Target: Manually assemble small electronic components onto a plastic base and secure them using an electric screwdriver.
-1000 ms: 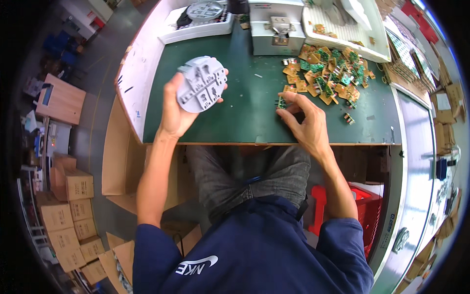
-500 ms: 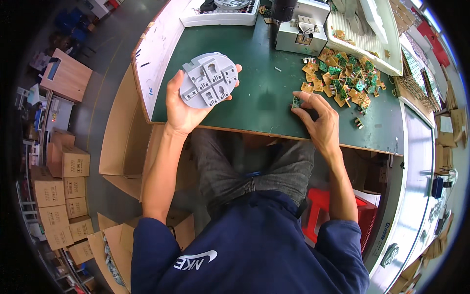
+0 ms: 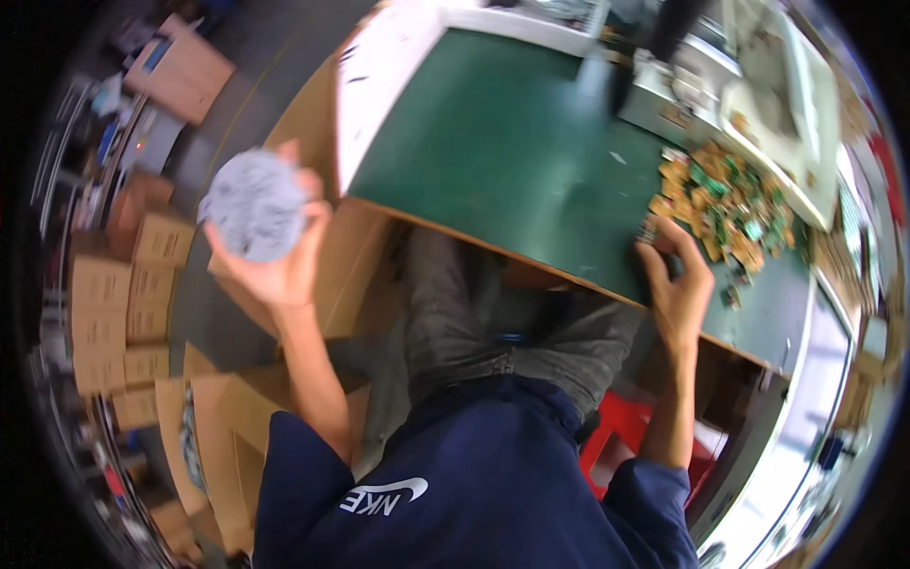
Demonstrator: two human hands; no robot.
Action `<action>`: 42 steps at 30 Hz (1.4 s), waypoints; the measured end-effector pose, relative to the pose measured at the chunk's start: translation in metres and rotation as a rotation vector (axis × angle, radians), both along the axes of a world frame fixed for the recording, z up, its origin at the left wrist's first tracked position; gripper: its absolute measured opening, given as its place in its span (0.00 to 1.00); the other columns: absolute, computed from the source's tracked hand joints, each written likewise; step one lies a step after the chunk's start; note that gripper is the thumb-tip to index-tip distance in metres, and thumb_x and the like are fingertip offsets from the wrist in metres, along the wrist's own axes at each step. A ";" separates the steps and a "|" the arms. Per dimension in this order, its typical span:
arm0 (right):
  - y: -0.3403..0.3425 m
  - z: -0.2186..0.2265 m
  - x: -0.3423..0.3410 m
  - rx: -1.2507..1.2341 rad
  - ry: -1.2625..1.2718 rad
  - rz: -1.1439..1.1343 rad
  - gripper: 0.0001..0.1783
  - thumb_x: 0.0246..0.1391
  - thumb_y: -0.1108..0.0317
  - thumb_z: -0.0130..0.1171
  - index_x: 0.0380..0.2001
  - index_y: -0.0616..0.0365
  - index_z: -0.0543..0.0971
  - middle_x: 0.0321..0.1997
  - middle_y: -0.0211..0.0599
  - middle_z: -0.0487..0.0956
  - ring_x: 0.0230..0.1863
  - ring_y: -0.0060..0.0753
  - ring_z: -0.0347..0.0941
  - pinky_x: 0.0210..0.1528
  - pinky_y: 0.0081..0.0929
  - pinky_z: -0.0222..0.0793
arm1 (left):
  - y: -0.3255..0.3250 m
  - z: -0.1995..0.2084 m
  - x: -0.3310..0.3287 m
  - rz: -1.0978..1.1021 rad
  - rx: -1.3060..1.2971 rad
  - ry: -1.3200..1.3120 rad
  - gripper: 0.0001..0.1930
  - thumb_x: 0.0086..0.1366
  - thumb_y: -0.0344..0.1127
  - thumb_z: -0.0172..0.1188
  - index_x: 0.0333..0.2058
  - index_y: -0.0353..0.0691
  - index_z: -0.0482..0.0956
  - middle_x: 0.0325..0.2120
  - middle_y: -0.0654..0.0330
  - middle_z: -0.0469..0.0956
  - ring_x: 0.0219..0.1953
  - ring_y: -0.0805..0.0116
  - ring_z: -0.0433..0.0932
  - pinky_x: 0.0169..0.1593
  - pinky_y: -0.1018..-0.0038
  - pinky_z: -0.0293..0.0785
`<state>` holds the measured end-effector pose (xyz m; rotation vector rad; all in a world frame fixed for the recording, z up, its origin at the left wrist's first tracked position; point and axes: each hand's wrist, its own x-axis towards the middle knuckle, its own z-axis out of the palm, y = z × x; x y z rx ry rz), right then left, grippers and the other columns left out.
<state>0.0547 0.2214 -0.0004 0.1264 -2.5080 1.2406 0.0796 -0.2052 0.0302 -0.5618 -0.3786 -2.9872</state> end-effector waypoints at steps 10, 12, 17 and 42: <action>0.005 -0.013 -0.006 -0.026 -0.044 0.092 0.18 0.63 0.77 0.60 0.56 0.65 0.79 0.36 0.27 0.77 0.38 0.20 0.69 0.49 0.21 0.68 | -0.305 -0.143 0.458 1.408 0.271 -0.442 0.39 0.64 0.52 0.51 0.66 0.26 0.60 0.70 0.38 0.56 0.69 0.31 0.56 0.68 0.31 0.58; 0.006 -0.006 -0.003 0.029 -0.037 0.092 0.18 0.63 0.77 0.60 0.56 0.65 0.79 0.36 0.27 0.77 0.38 0.20 0.69 0.49 0.21 0.68 | -0.298 -0.161 0.474 1.698 0.229 -0.527 0.40 0.63 0.55 0.53 0.66 0.30 0.64 0.70 0.44 0.59 0.70 0.35 0.56 0.68 0.28 0.55; 0.009 -0.002 -0.006 0.059 -0.060 0.049 0.17 0.62 0.77 0.61 0.54 0.64 0.79 0.35 0.28 0.78 0.38 0.21 0.71 0.48 0.21 0.68 | -0.304 -0.162 0.460 1.819 0.330 -0.718 0.39 0.66 0.57 0.54 0.66 0.32 0.64 0.70 0.45 0.60 0.71 0.40 0.58 0.70 0.31 0.56; 0.004 0.017 -0.009 -0.102 -0.127 0.013 0.21 0.49 0.79 0.71 0.48 0.62 0.82 0.36 0.38 0.84 0.34 0.29 0.81 0.43 0.26 0.76 | 0.163 0.073 -0.430 0.257 -2.602 0.725 0.64 0.43 0.64 0.76 0.74 0.42 0.53 0.73 0.42 0.53 0.74 0.43 0.54 0.74 0.55 0.55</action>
